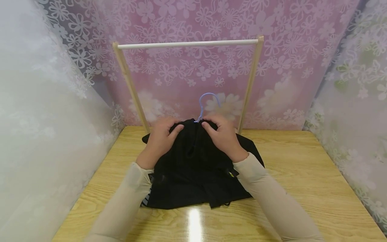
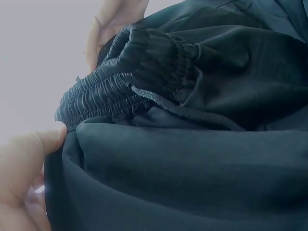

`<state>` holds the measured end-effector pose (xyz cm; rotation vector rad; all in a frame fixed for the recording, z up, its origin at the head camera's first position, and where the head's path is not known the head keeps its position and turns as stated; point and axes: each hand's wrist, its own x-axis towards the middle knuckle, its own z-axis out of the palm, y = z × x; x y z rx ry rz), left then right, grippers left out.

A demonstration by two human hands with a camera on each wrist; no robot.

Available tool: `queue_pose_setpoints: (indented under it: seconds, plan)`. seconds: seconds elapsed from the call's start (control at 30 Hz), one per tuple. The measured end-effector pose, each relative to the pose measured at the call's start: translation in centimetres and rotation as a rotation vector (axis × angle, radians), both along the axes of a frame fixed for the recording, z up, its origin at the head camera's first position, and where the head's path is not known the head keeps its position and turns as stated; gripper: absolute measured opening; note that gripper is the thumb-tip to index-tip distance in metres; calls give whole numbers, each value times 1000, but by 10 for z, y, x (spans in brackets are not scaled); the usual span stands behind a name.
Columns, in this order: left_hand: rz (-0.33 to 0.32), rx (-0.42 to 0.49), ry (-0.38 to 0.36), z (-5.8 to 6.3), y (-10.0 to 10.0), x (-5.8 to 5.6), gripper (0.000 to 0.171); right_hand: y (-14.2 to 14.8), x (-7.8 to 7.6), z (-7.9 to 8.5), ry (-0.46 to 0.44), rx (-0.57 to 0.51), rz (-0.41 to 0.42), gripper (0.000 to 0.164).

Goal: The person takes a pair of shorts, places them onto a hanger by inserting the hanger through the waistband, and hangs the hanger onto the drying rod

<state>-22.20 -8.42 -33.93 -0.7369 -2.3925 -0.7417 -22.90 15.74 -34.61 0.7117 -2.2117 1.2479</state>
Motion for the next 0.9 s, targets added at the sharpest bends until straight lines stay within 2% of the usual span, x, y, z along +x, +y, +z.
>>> queue_pose_setpoints:
  seconds: [0.33,0.5,0.73,0.9]
  plan:
    - [-20,-5,-23,-4,8,0,25,-4,1,-5,-14,21,7,18]
    - [-54,8,-50,-6,9,1,30,-4,3,-4,-32,63,52,20]
    - [-34,33,-12,-8,7,1,33,2,6,3,-94,147,137,22]
    - [-72,40,11,-6,2,-5,29,11,5,10,-130,210,162,20]
